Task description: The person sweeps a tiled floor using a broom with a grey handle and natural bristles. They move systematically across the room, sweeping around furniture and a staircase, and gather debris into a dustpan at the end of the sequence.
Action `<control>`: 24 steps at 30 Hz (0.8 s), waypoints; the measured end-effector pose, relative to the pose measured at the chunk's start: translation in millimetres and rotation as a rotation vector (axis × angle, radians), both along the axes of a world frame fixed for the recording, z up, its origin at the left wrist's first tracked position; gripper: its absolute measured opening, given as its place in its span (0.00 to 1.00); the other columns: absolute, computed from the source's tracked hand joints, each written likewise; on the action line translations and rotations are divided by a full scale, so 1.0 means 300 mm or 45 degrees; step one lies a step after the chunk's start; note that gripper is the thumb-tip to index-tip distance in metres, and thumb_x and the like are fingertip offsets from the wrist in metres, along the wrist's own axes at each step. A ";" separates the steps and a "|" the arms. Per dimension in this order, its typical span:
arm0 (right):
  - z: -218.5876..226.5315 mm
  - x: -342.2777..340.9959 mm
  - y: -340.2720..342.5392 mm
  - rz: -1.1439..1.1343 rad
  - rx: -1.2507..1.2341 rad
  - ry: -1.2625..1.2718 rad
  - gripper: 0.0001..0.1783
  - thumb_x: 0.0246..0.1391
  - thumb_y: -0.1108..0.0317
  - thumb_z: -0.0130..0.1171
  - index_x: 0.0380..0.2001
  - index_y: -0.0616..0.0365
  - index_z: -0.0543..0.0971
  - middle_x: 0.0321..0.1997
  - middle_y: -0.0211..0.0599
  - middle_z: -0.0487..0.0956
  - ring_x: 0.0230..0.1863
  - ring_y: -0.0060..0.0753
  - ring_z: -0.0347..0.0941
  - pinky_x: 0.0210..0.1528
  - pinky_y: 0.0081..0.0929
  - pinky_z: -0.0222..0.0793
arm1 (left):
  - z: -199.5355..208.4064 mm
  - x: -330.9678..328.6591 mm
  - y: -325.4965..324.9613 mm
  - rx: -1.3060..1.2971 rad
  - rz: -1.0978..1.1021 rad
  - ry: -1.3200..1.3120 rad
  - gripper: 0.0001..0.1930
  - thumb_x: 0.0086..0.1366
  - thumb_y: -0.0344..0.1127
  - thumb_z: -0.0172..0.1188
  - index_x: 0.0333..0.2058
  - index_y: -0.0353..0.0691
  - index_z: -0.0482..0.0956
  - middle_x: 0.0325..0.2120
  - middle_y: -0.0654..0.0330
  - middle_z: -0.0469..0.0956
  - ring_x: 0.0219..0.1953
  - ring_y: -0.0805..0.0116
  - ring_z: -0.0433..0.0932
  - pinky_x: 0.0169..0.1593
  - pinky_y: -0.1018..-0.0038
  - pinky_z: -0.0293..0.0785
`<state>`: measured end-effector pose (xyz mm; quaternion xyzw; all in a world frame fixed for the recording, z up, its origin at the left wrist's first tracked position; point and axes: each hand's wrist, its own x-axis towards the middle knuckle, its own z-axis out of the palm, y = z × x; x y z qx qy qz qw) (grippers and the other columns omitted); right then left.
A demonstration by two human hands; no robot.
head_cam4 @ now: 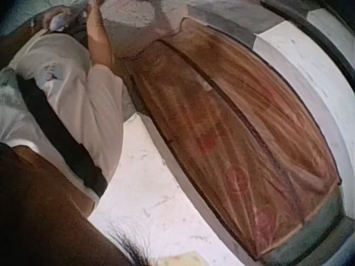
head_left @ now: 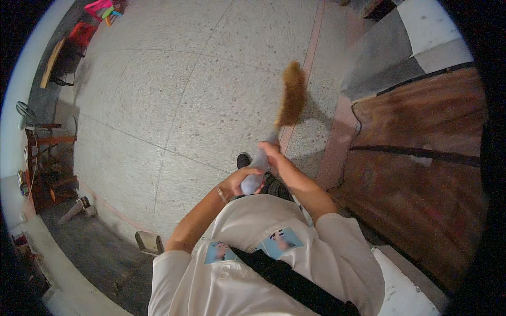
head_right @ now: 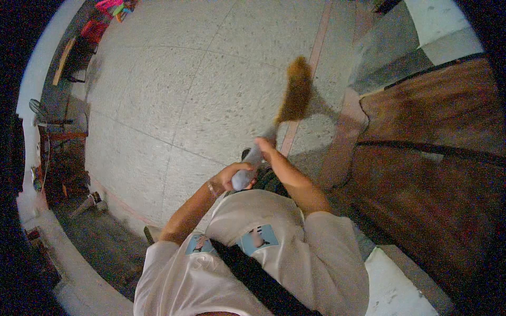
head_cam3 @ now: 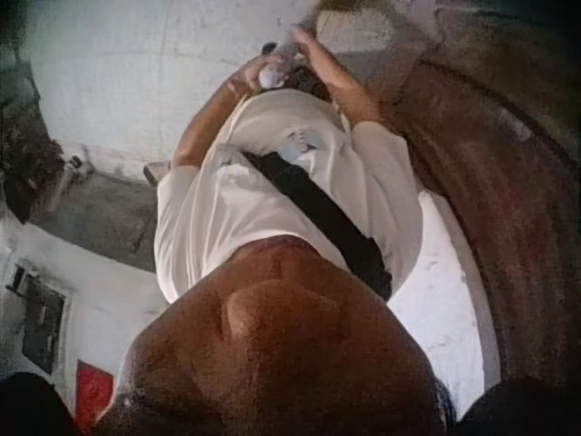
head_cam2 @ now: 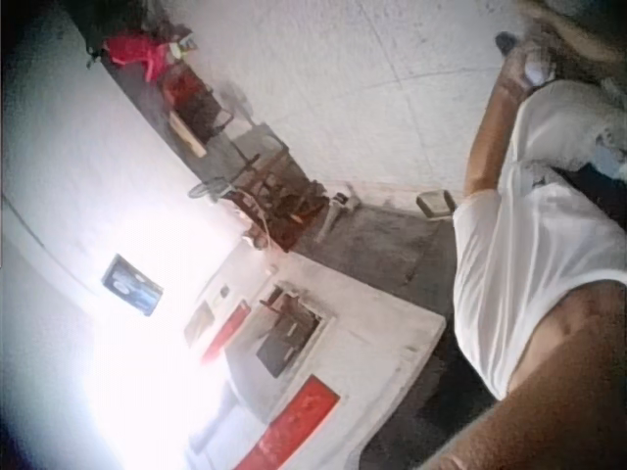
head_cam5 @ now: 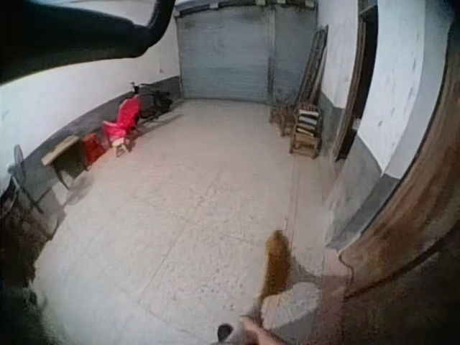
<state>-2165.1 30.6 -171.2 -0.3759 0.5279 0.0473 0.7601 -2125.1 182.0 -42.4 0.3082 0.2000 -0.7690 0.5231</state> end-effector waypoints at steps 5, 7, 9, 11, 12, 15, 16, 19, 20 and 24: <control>0.051 0.211 0.224 0.316 -0.242 -0.174 0.28 0.30 0.68 0.60 0.41 0.60 0.66 0.32 0.38 0.70 0.32 0.33 0.67 0.28 0.34 0.66 | 0.073 0.030 0.167 0.087 0.216 -0.322 0.14 0.53 0.38 0.54 0.36 0.36 0.67 0.24 0.54 0.73 0.25 0.62 0.74 0.26 0.66 0.73; 0.138 0.282 0.227 0.384 -0.065 -0.239 0.31 0.29 0.69 0.60 0.43 0.60 0.65 0.34 0.41 0.71 0.32 0.35 0.68 0.29 0.35 0.67 | 0.142 0.055 0.149 0.165 0.257 -0.393 0.15 0.53 0.37 0.53 0.37 0.36 0.65 0.24 0.55 0.72 0.25 0.62 0.74 0.26 0.65 0.73; 0.179 0.328 0.201 0.418 0.033 -0.297 0.32 0.28 0.70 0.60 0.43 0.60 0.65 0.35 0.42 0.71 0.32 0.36 0.69 0.29 0.35 0.67 | 0.226 0.078 0.086 0.247 0.254 -0.505 0.16 0.53 0.37 0.53 0.38 0.37 0.64 0.24 0.55 0.72 0.25 0.62 0.74 0.27 0.65 0.73; 0.199 0.353 0.164 0.427 0.054 -0.360 0.32 0.27 0.71 0.60 0.43 0.60 0.65 0.35 0.42 0.71 0.32 0.35 0.69 0.29 0.35 0.67 | 0.242 0.092 0.047 0.234 0.248 -0.571 0.16 0.53 0.37 0.54 0.39 0.38 0.63 0.25 0.55 0.71 0.26 0.61 0.74 0.27 0.65 0.73; 0.209 0.356 0.133 0.372 0.003 -0.357 0.31 0.27 0.71 0.60 0.42 0.60 0.64 0.34 0.41 0.70 0.31 0.35 0.69 0.29 0.35 0.67 | 0.223 0.096 0.036 0.180 0.240 -0.576 0.17 0.53 0.37 0.54 0.39 0.39 0.63 0.25 0.55 0.71 0.26 0.61 0.74 0.27 0.65 0.73; 0.244 0.340 0.015 0.194 -0.107 -0.339 0.30 0.27 0.71 0.60 0.40 0.59 0.64 0.31 0.39 0.69 0.28 0.35 0.68 0.27 0.34 0.66 | 0.251 0.139 -0.051 0.073 0.123 -0.592 0.18 0.53 0.37 0.55 0.40 0.40 0.62 0.27 0.55 0.71 0.27 0.62 0.73 0.27 0.65 0.73; 0.268 0.329 -0.050 0.124 -0.127 -0.334 0.29 0.27 0.71 0.61 0.39 0.59 0.64 0.31 0.39 0.69 0.28 0.34 0.67 0.27 0.34 0.66 | 0.259 0.158 -0.101 0.040 0.071 -0.596 0.18 0.52 0.38 0.56 0.41 0.40 0.62 0.27 0.56 0.71 0.28 0.62 0.73 0.27 0.65 0.73; 0.183 0.273 -0.242 -0.061 -0.250 -0.414 0.26 0.31 0.71 0.59 0.39 0.57 0.64 0.30 0.36 0.68 0.28 0.32 0.66 0.26 0.33 0.65 | 0.149 0.192 -0.249 -0.111 -0.088 -0.445 0.18 0.52 0.38 0.56 0.40 0.40 0.63 0.29 0.56 0.71 0.29 0.63 0.73 0.27 0.65 0.72; 0.170 0.248 -0.314 -0.114 -0.272 -0.385 0.26 0.31 0.72 0.59 0.39 0.58 0.64 0.30 0.36 0.68 0.29 0.32 0.67 0.27 0.33 0.65 | 0.162 0.200 -0.320 -0.180 -0.111 -0.414 0.15 0.52 0.38 0.57 0.36 0.40 0.66 0.27 0.57 0.72 0.27 0.64 0.73 0.27 0.67 0.72; 0.192 0.148 -0.622 -0.186 -0.249 -0.099 0.25 0.32 0.73 0.58 0.39 0.57 0.66 0.29 0.37 0.70 0.26 0.35 0.68 0.25 0.35 0.66 | 0.101 0.197 -0.613 -0.129 -0.285 -0.237 0.13 0.51 0.39 0.58 0.32 0.39 0.70 0.23 0.58 0.73 0.24 0.65 0.73 0.26 0.69 0.71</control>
